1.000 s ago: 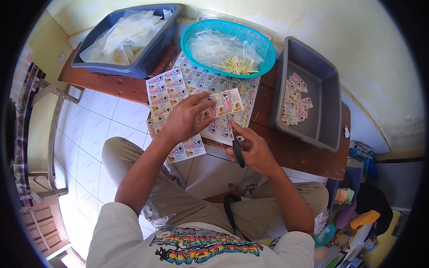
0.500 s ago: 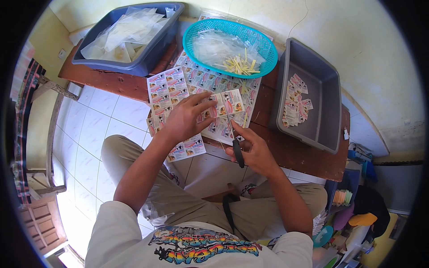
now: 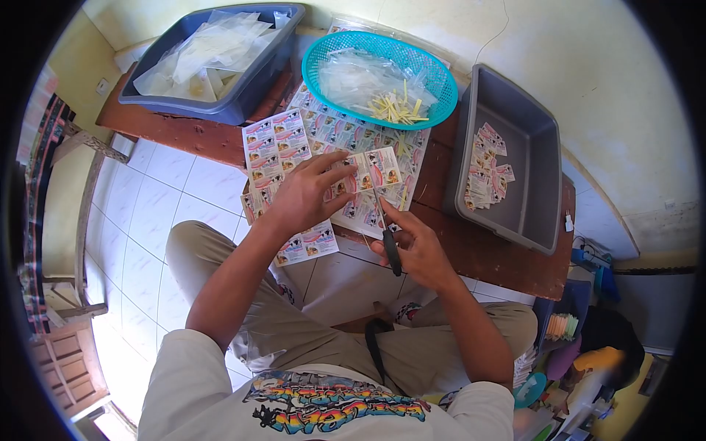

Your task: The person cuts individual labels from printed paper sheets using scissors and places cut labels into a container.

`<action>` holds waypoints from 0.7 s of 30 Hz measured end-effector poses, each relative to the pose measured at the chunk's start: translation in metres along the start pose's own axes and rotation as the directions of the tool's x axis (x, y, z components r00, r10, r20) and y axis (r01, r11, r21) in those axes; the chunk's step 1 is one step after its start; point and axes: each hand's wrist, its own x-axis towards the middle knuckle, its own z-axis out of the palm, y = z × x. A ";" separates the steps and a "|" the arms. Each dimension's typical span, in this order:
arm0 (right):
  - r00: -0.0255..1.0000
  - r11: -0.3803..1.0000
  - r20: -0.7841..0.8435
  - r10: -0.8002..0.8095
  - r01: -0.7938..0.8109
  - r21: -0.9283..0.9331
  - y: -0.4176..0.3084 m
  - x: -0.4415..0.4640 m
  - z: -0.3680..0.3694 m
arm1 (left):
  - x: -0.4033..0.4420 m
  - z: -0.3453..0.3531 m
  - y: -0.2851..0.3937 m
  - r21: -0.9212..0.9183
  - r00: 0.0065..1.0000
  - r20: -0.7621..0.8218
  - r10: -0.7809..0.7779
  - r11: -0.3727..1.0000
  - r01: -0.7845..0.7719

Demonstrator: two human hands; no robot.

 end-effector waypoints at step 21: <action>1.000 1.000 0.002 0.014 -0.014 0.013 0.004 -0.001 0.002 | -0.001 0.003 -0.001 0.021 1.000 0.007 -0.016 1.000 0.016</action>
